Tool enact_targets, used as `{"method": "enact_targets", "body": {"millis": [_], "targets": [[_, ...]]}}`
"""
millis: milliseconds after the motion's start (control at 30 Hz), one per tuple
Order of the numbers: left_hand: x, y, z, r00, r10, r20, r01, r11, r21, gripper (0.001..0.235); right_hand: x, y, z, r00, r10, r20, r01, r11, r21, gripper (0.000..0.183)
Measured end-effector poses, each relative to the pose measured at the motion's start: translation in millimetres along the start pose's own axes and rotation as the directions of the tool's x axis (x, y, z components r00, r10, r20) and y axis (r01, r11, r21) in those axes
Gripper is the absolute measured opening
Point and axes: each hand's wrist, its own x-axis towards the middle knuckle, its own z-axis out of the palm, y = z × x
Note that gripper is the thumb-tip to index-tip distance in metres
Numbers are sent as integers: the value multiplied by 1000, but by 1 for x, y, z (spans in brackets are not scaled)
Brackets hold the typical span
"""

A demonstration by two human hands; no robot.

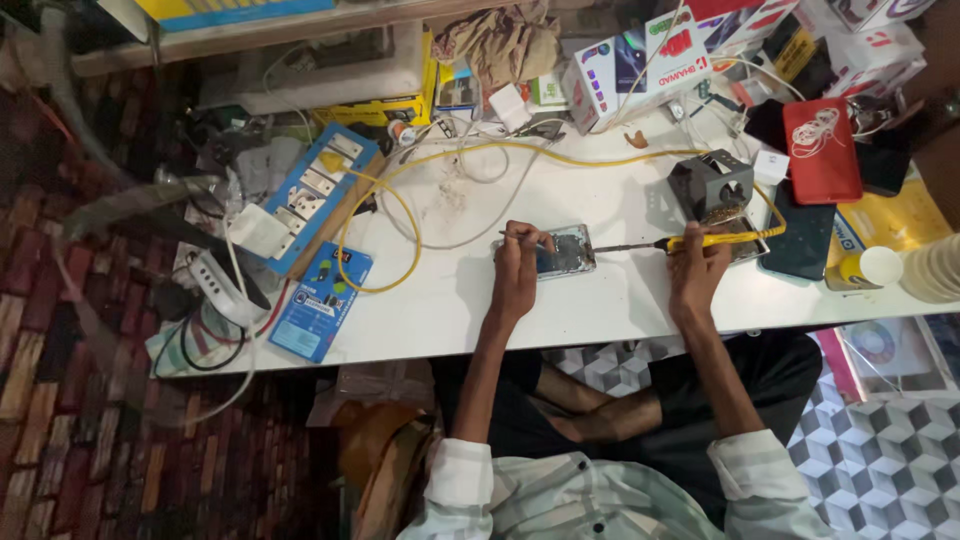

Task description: The person uses a soldering iron and a metal tool to work on a small electronic component placed on a white table. They repeatedly apply heat and manipulate the component with both hands.

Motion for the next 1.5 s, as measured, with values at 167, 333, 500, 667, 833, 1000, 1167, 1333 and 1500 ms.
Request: {"method": "enact_targets", "body": {"millis": [167, 333, 500, 667, 833, 1000, 1167, 1333, 1500], "targets": [[-3, 1, 1, 999, -40, 6, 40, 999, -29, 21, 3, 9, -7, 1000, -17, -23, 18, 999, 45, 32], [-1, -1, 2, 999, 52, -8, -52, 997, -58, 22, 5, 10, -7, 998, 45, -50, -42, 997, 62, 30], [1, 1, 1, 999, 50, -6, -51, 997, -54, 22, 7, 3, -1, 999, 32, -10, -32, 998, 62, 27], [-1, 3, 2, 1000, -13, -8, 13, 1000, -16, 20, 2, 5, -1, 1000, 32, -1, -32, 999, 40, 28], [1, 4, 1, 1000, -5, 4, 5, 1000, -2, 17, 3, 14, -10, 999, 26, -28, -25, 999, 29, 28], [0, 3, 0, 999, 54, -4, -54, 998, -18, 18, 6, 17, -8, 996, 35, -81, -31, 998, 56, 29], [-1, 0, 1, 1000, -23, 9, 23, 1000, -3, 21, -2, 1, -5, 1000, 9, 27, -10, 1000, 9, 28], [0, 2, 1, 1000, -2, -1, 2, 1000, 16, 22, -5, -14, 7, 1000, -6, 19, 6, 1000, 2, 27], [2, 3, 1, 1000, -14, 11, 14, 1000, 20, 22, -4, -14, 7, 1000, 21, -7, -21, 1000, 13, 28]]}}
